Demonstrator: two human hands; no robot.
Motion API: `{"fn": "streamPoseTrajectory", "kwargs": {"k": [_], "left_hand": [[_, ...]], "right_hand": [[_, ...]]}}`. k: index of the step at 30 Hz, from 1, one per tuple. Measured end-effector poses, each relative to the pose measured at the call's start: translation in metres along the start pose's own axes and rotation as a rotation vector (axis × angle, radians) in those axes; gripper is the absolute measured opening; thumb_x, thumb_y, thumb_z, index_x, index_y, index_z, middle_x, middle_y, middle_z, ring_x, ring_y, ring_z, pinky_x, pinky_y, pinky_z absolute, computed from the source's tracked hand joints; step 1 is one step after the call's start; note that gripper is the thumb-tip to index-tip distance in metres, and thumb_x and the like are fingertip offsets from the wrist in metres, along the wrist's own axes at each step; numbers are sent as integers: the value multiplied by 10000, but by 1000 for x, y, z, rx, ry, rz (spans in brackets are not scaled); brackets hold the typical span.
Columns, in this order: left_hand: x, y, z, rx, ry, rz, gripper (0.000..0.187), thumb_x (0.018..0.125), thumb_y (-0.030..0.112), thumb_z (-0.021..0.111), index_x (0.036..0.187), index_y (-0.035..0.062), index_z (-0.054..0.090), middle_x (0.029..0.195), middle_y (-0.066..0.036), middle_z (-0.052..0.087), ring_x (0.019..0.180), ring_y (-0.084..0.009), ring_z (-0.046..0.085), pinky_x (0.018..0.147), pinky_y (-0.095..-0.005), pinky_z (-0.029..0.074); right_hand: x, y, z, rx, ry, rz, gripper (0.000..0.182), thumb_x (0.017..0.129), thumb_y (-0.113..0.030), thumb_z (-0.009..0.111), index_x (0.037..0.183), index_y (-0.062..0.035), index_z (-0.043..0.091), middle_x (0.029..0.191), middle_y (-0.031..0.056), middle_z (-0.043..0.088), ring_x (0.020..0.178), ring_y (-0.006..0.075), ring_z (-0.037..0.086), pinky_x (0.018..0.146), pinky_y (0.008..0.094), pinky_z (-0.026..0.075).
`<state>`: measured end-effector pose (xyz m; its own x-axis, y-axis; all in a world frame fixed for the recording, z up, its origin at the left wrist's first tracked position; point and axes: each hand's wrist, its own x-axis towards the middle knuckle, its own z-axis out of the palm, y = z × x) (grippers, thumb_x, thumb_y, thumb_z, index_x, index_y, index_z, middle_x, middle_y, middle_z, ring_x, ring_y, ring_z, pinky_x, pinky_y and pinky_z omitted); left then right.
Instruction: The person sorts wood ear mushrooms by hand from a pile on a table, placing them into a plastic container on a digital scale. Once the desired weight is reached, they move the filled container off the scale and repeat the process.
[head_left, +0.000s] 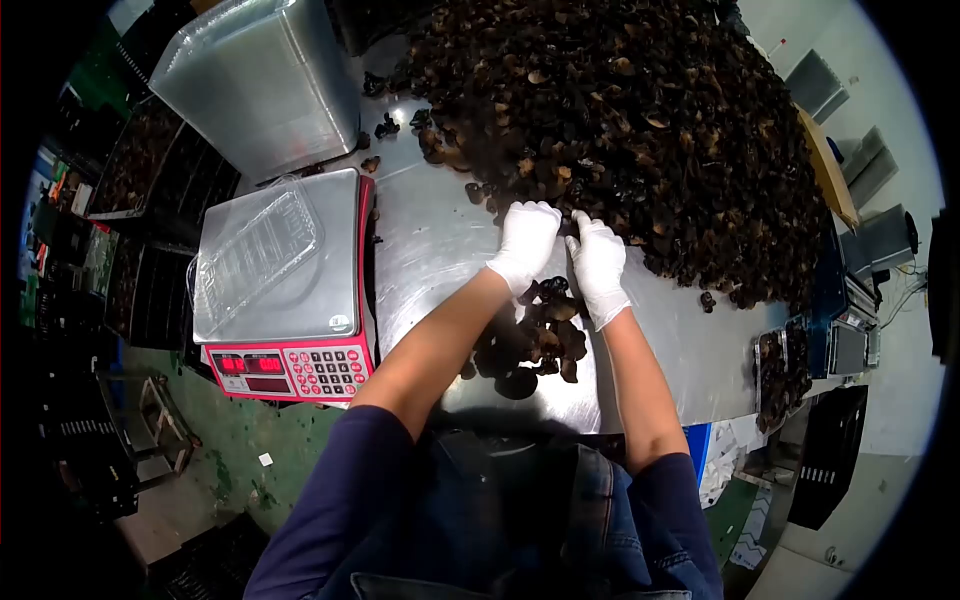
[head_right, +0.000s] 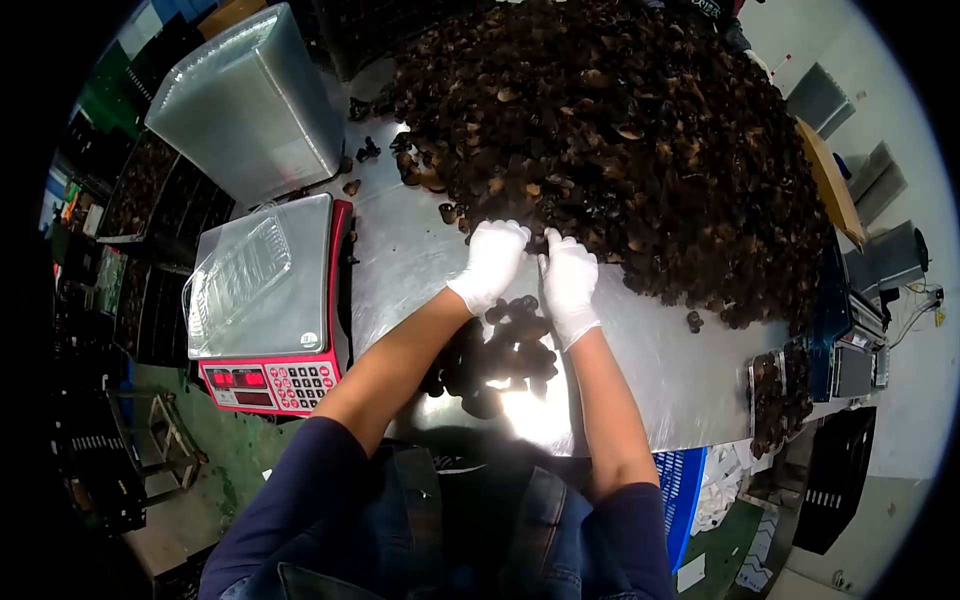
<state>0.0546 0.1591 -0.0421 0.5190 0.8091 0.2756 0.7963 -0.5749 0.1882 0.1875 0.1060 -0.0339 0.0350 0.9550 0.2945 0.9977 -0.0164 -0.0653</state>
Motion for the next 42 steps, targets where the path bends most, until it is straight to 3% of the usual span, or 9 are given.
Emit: {"fn": "streamPoseTrajectory", "kwargs": {"k": [5,7,11,15,20,30,33,37,42], "left_hand": [[-21,-5,-26,-337,238,16,73,810,120,635,840,85,692,804,-85,651,781,-311,642,736,-410,511],[-56,-21,-51,-359,156,98,124,829,128,638,899,76,727,853,-87,689,799,-300,658,728,-409,519],[-81,-42,-83,-608,-302,110,161,847,163,657,940,71,750,908,-104,717,812,-277,677,722,-399,522],[-50,-45,-59,-1056,-441,-271,212,859,207,682,910,12,748,896,-142,719,793,-296,683,725,-392,530],[-8,-24,-20,-229,87,-206,246,788,183,744,990,49,704,893,-124,677,859,-312,667,762,-407,528],[-27,-32,-38,-421,167,-218,120,777,158,677,854,65,677,853,-125,675,809,-318,666,760,-409,520],[-56,-53,-61,-204,-263,-121,125,766,146,694,862,66,701,851,-131,666,813,-318,657,754,-396,516],[-54,-43,-70,-484,-26,-135,168,763,175,733,881,55,734,875,-125,660,861,-295,639,769,-388,509],[-9,-14,-25,-258,284,326,375,744,99,690,1119,109,704,1251,-135,594,1186,-300,558,990,-410,455]], "right_hand": [[-46,11,-35,420,-27,190,224,802,-192,754,992,-88,697,900,115,698,813,278,688,731,376,533],[-67,12,-78,599,-438,321,297,794,-78,777,1083,-76,708,946,51,724,727,103,610,693,256,517],[-73,32,-78,1110,-631,328,443,791,10,784,1218,-15,671,1072,-1,707,785,42,554,722,226,517],[-21,28,-42,620,26,330,247,827,-98,728,1072,-71,721,879,68,670,769,201,671,729,315,535],[-43,16,-25,642,-200,76,155,828,-64,750,982,-41,745,879,90,680,815,217,666,745,312,520],[-24,22,3,251,95,-4,180,785,-186,753,904,-65,691,780,109,652,733,323,642,717,440,511],[-40,-1,-64,688,-481,306,217,824,-211,763,961,-53,709,742,79,647,704,206,629,732,343,513],[-44,-1,-93,1007,-504,383,250,921,-246,673,1115,-95,726,805,53,654,713,71,612,642,250,497],[-33,27,-10,624,-138,-90,185,932,-94,583,1050,-78,725,921,159,670,897,342,630,799,406,507]]}}
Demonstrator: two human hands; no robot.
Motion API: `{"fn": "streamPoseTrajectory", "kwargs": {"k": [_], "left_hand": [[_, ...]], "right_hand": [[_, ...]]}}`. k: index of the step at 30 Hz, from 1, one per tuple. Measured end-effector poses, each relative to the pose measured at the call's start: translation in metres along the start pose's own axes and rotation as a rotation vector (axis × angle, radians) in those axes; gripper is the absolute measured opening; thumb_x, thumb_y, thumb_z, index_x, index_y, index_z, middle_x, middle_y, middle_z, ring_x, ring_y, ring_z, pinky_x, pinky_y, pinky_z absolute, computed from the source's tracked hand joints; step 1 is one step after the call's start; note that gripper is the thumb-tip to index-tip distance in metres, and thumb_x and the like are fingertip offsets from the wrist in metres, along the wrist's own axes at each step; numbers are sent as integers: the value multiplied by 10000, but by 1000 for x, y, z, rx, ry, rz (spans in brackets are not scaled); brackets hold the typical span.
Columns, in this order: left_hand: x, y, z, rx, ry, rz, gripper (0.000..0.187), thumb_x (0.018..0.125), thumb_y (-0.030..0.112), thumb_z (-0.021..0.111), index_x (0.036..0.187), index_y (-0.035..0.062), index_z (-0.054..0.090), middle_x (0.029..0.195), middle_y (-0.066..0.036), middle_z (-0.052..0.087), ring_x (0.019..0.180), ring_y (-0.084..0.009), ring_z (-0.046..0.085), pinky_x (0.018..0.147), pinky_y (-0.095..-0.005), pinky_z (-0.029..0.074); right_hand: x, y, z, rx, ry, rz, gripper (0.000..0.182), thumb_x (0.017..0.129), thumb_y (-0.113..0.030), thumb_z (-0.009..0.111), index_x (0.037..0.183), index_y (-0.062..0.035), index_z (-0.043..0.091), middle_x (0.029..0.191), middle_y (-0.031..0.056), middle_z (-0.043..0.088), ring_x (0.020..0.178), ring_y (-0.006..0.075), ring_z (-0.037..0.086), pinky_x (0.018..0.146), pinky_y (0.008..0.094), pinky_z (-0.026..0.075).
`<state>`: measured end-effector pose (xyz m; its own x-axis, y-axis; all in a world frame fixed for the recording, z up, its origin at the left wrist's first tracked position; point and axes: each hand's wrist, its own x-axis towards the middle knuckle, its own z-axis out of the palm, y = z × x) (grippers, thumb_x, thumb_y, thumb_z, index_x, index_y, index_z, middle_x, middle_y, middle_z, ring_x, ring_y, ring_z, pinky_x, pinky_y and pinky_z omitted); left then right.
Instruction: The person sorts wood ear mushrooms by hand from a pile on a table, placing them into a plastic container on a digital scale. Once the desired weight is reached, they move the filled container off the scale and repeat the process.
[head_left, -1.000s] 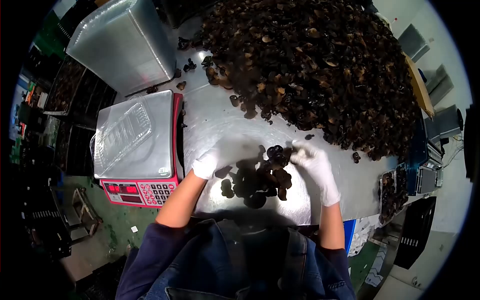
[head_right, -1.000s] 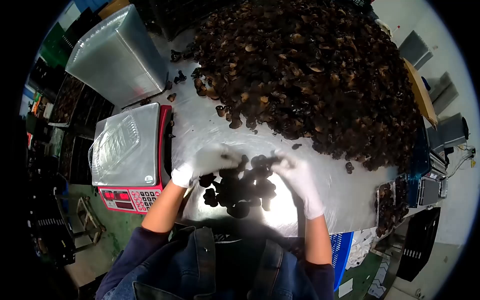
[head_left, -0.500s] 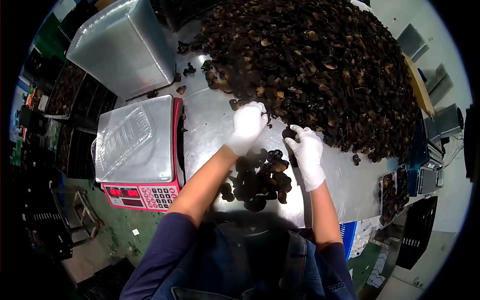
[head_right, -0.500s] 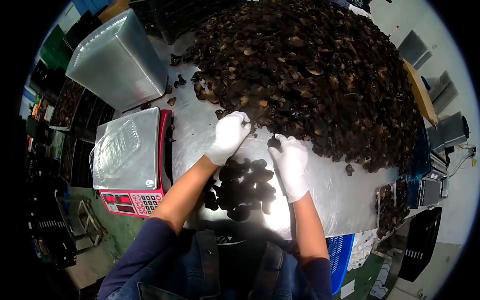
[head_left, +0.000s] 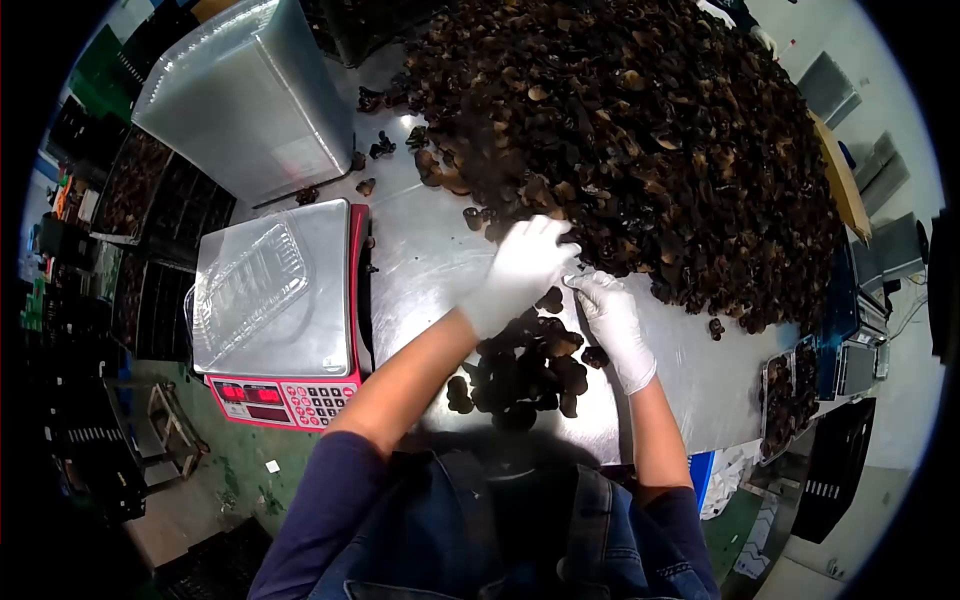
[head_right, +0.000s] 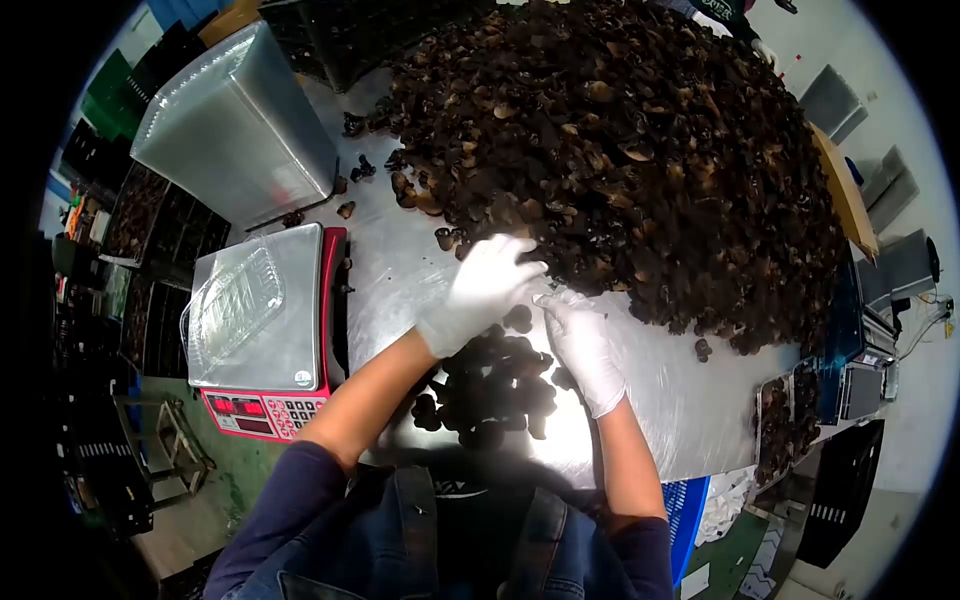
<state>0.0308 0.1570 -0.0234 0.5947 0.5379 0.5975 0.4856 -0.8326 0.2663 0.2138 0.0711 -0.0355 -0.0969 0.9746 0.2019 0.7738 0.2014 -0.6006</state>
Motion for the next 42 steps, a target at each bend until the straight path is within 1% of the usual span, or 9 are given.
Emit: {"fn": "streamPoseTrajectory", "kwargs": {"k": [3,9,17,25,27,29,31,35,42], "left_hand": [[21,-29,17,208,-289,203,442,766,84,645,1206,135,656,1539,-144,388,1408,-328,376,1142,-447,327],[15,-67,-6,203,-210,36,366,770,101,656,1131,156,672,1534,-129,389,1386,-347,390,1100,-448,370],[6,-77,-1,150,-102,-103,411,738,82,708,1135,185,677,1518,-132,408,1367,-370,406,1081,-454,383],[6,-68,-3,153,-188,-174,452,757,68,702,1189,202,689,1534,-142,379,1392,-359,368,1100,-449,363],[8,-57,-15,121,-217,-213,446,757,33,662,1169,198,703,1534,-146,382,1377,-365,380,1112,-450,353],[2,-48,-25,53,-242,-219,438,752,12,633,1143,190,717,1525,-154,396,1368,-371,388,1116,-448,349],[-6,-36,-36,-9,-269,-229,436,746,-9,604,1117,182,732,1516,-162,409,1358,-376,396,1119,-447,346],[-30,-11,-57,-187,-326,-203,392,734,-33,552,1020,134,761,1432,-167,518,1350,-366,409,1129,-439,337],[-79,21,-116,-63,-269,-345,340,758,-33,596,1050,72,734,1320,-195,591,1219,-376,541,1023,-420,461]], "right_hand": [[8,-8,1,-45,59,-74,158,900,-82,607,1004,-85,726,886,137,666,871,331,632,778,406,510],[34,-1,0,-239,74,-299,194,849,-71,626,1022,-84,714,964,103,700,920,289,652,789,380,525],[55,0,19,-377,-200,-515,419,859,-63,557,1274,-50,613,1337,124,606,1259,271,559,1060,370,443],[-111,15,-97,-750,-288,-190,331,848,-60,535,1163,-22,629,1069,155,670,1003,307,658,896,400,535],[-221,61,-108,-1189,-495,215,260,806,-103,579,1029,-63,707,913,113,710,825,302,698,734,371,565],[-273,31,-145,-1084,-918,569,163,772,-151,640,879,-95,749,781,70,713,689,288,698,596,362,538],[-280,-4,-162,-914,-889,651,127,791,-184,655,822,-120,760,793,91,718,694,279,704,567,378,526],[-209,-42,-120,-421,1,287,181,827,-157,721,1007,-141,715,918,90,729,773,290,704,686,399,557],[-29,4,-7,-312,117,94,208,805,-172,719,1001,-106,692,921,117,638,857,326,638,729,433,522]]}}
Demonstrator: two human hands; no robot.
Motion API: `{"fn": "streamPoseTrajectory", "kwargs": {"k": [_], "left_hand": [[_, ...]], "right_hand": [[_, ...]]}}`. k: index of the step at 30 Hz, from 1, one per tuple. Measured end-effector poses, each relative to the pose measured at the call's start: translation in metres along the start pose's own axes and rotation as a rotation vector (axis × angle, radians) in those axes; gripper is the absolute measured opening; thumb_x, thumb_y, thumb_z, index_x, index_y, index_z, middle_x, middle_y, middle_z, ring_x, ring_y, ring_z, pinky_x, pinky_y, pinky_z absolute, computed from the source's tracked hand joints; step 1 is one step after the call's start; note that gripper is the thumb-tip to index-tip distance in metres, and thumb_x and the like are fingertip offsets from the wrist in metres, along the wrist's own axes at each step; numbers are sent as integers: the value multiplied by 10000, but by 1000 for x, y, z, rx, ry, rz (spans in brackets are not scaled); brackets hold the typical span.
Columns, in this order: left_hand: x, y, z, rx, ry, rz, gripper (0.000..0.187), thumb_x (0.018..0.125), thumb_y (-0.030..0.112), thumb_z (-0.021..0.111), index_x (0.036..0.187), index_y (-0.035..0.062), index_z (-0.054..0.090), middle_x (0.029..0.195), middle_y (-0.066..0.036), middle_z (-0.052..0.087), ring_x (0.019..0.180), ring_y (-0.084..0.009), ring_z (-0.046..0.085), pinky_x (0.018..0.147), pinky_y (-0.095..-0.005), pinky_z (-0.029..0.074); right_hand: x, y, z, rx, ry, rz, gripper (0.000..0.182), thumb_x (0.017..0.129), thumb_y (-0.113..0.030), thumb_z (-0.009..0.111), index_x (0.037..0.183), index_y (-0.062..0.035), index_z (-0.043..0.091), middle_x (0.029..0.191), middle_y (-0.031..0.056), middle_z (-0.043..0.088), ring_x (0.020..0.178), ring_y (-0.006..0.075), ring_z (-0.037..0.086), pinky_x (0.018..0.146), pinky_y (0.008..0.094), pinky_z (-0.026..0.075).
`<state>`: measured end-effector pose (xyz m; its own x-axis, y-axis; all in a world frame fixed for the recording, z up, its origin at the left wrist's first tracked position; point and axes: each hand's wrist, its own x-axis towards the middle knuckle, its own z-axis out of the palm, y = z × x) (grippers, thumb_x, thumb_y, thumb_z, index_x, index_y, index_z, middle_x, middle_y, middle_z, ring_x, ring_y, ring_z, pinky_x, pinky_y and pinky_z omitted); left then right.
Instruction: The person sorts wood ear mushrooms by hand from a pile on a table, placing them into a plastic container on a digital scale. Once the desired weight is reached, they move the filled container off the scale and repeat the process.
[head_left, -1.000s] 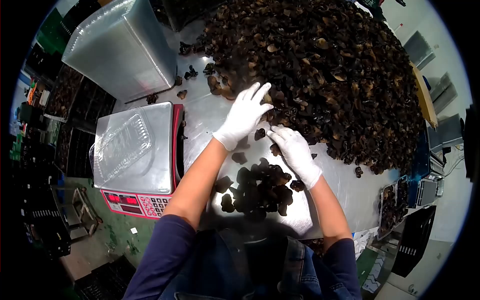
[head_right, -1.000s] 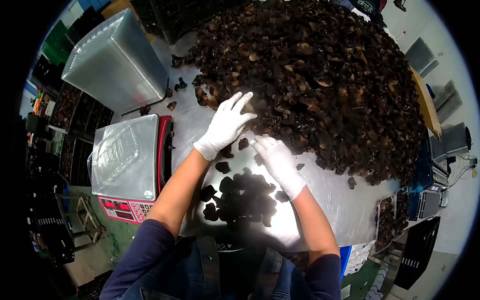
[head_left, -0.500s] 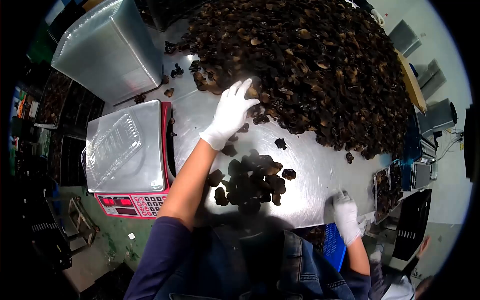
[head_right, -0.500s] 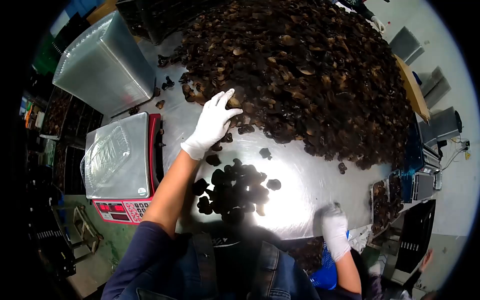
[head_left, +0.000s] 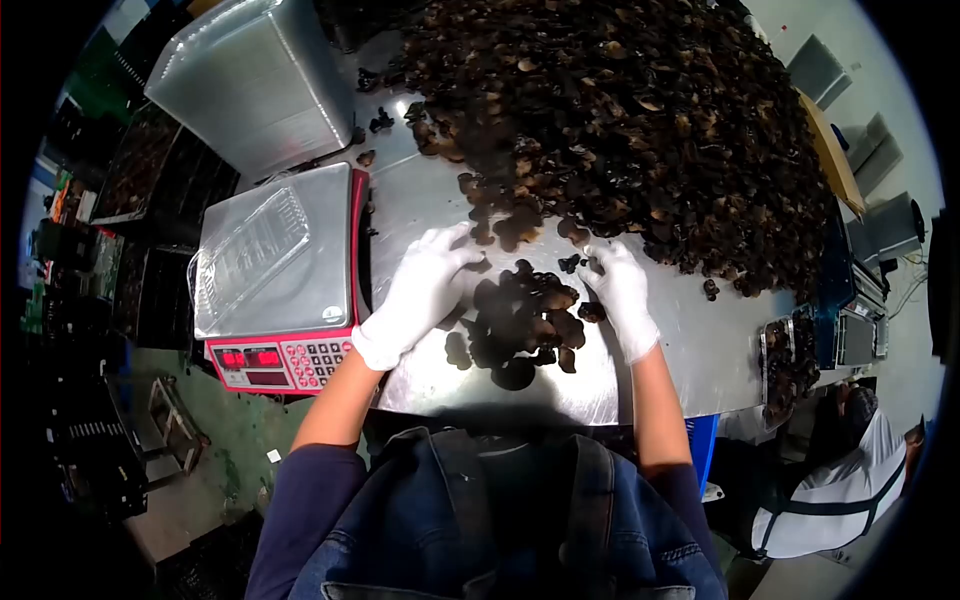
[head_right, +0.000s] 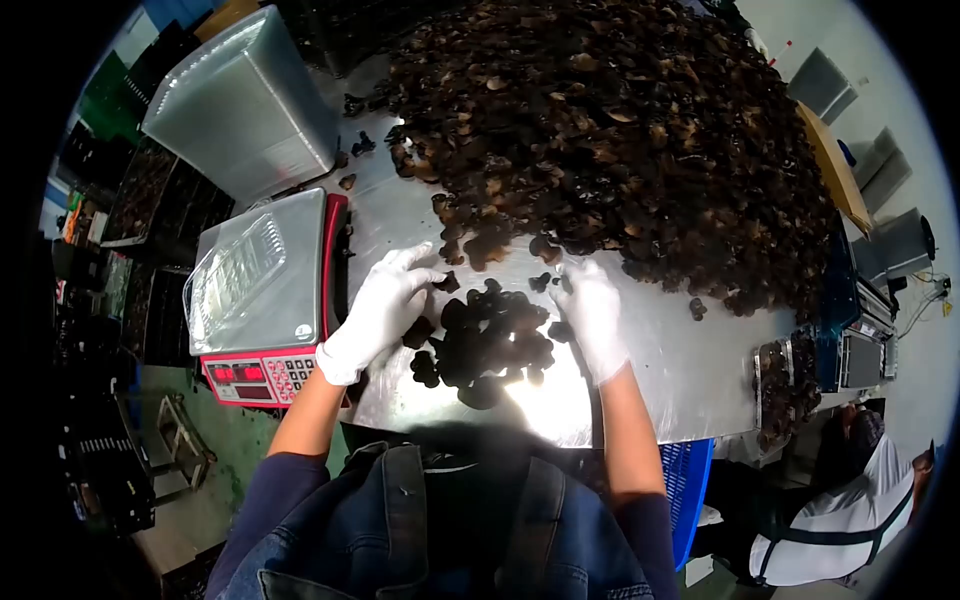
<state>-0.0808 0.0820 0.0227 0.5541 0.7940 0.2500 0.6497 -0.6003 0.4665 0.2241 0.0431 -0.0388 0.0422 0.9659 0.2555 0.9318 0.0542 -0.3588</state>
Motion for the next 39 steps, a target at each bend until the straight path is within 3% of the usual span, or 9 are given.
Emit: {"fn": "streamPoseTrajectory", "kwargs": {"k": [6,12,14,16,20,23,26,31,39], "left_hand": [[-67,12,-11,-113,-36,-169,350,802,44,677,1149,7,669,1275,-191,612,1171,-372,571,1020,-429,462],[-110,28,26,-264,-120,-274,1313,578,388,926,1534,-52,142,1525,-315,259,1420,-476,267,1169,-489,257],[-104,31,40,-233,-127,-251,1374,538,439,934,1539,-48,128,1529,-328,236,1416,-504,253,1165,-508,252],[-91,36,50,-169,-86,-166,1415,509,511,917,1547,-31,122,1540,-335,204,1410,-548,218,1153,-569,228],[-59,42,62,-7,-115,-22,1346,543,628,837,1553,18,189,1543,-322,213,1416,-549,188,1123,-617,217],[-45,38,63,-17,-148,7,1292,498,479,903,1547,93,255,1509,-286,296,1394,-536,243,1108,-590,269],[-42,29,64,-43,-133,69,1125,561,459,882,1508,129,372,1486,-244,350,1363,-464,324,1091,-545,313],[-36,20,85,-121,-38,159,892,697,497,797,1435,108,484,1402,-186,448,1266,-371,448,1015,-455,416],[-5,56,69,-404,26,-67,419,734,171,741,1139,119,645,1078,-85,590,999,-270,623,777,-393,554]], "right_hand": [[-45,25,-56,-142,-225,-15,197,896,-244,614,994,-100,704,917,155,684,820,363,669,731,448,537],[-197,75,-155,-472,-594,264,151,816,-234,674,884,-114,735,875,159,701,716,383,677,657,467,541],[-207,62,-154,-466,-195,262,201,793,-190,706,981,-126,732,911,156,704,741,375,681,666,446,546],[-187,23,-125,-183,-186,329,585,749,-255,800,1287,-123,611,1214,162,636,1054,322,637,871,388,532],[-125,-51,-40,-40,-343,77,1385,419,-538,920,1522,-32,253,1539,289,270,1418,491,272,1135,553,304],[-95,-75,0,-12,-211,0,1404,367,-485,949,1518,-47,273,1542,284,261,1398,488,293,1126,547,306],[-77,-64,6,5,-248,-152,1329,391,-489,940,1510,-96,342,1521,258,298,1337,458,368,1110,526,331],[-69,-70,0,301,-221,-84,975,535,-161,918,1410,-135,489,1393,204,404,1278,394,460,1064,424,448],[-50,-76,-7,456,7,23,656,637,-21,845,1236,-68,582,1133,124,568,1012,267,615,873,339,530]]}}
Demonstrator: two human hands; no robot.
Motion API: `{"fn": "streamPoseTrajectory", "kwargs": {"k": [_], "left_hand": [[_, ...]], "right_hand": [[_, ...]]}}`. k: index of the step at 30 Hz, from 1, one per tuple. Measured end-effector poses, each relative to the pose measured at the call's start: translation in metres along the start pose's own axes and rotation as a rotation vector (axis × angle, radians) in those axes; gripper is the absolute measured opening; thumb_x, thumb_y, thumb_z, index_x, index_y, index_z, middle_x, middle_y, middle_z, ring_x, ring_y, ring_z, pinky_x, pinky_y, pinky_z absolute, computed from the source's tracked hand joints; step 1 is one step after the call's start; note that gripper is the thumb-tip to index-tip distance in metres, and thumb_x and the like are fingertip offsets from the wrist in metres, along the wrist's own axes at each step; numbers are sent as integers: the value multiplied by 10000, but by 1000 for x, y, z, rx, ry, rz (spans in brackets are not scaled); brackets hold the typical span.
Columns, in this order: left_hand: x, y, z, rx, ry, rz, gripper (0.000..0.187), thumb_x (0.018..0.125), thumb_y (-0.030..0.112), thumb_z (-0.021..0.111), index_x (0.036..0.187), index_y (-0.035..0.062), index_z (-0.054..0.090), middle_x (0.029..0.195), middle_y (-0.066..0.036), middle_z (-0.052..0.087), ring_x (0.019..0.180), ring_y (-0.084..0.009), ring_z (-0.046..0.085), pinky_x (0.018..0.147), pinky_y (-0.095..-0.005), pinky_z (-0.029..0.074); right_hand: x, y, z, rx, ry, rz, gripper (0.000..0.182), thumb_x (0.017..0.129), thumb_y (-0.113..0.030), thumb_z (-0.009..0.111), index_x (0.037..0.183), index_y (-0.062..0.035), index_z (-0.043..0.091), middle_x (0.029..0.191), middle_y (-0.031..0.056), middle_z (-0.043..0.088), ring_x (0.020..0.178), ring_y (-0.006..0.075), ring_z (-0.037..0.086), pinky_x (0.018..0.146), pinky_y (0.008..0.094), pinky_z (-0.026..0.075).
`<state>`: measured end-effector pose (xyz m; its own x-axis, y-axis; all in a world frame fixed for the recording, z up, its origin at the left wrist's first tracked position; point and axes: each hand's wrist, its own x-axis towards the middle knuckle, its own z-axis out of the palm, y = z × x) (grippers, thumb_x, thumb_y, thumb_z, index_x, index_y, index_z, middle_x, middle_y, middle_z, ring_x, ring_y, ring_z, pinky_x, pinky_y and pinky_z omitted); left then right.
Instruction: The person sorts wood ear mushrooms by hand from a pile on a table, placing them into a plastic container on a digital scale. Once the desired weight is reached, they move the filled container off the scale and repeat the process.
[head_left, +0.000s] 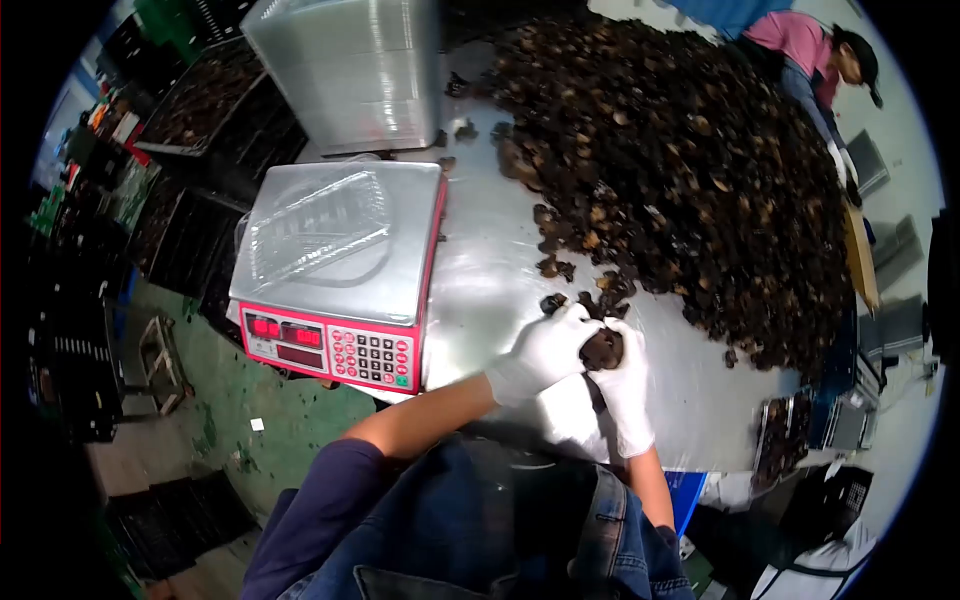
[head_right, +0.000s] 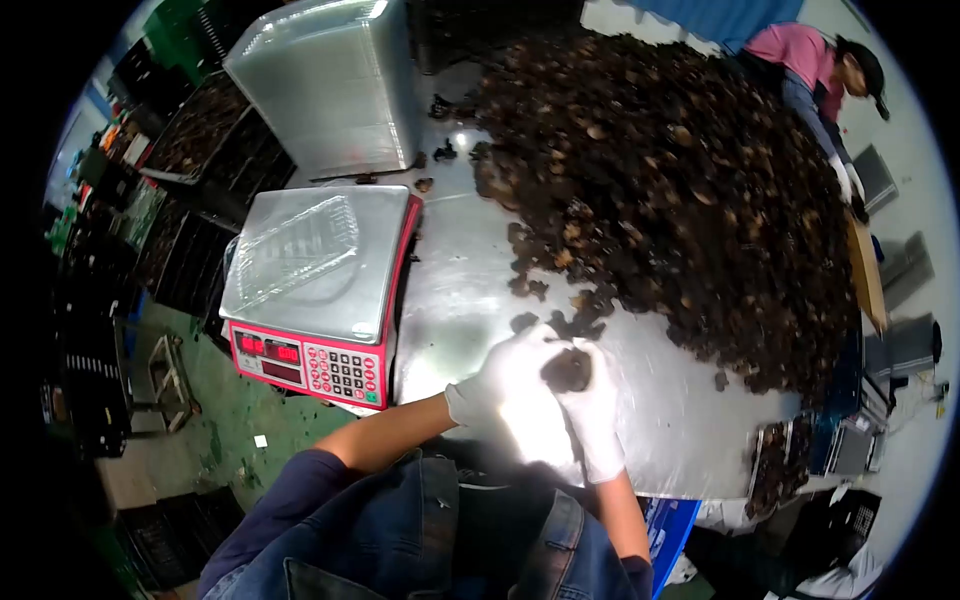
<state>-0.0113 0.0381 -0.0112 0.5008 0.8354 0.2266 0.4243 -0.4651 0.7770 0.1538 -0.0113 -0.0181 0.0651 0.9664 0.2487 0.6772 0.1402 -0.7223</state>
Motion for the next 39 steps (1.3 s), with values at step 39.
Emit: {"fn": "streamPoseTrajectory", "kwargs": {"k": [39], "left_hand": [[-115,-54,-310,393,270,-478,1015,564,176,912,1471,144,457,1560,-191,316,1425,-374,332,1169,-423,337]], "right_hand": [[161,-116,70,-337,14,-145,455,739,-177,796,1171,-100,671,1046,126,635,999,314,615,835,410,512]]}}
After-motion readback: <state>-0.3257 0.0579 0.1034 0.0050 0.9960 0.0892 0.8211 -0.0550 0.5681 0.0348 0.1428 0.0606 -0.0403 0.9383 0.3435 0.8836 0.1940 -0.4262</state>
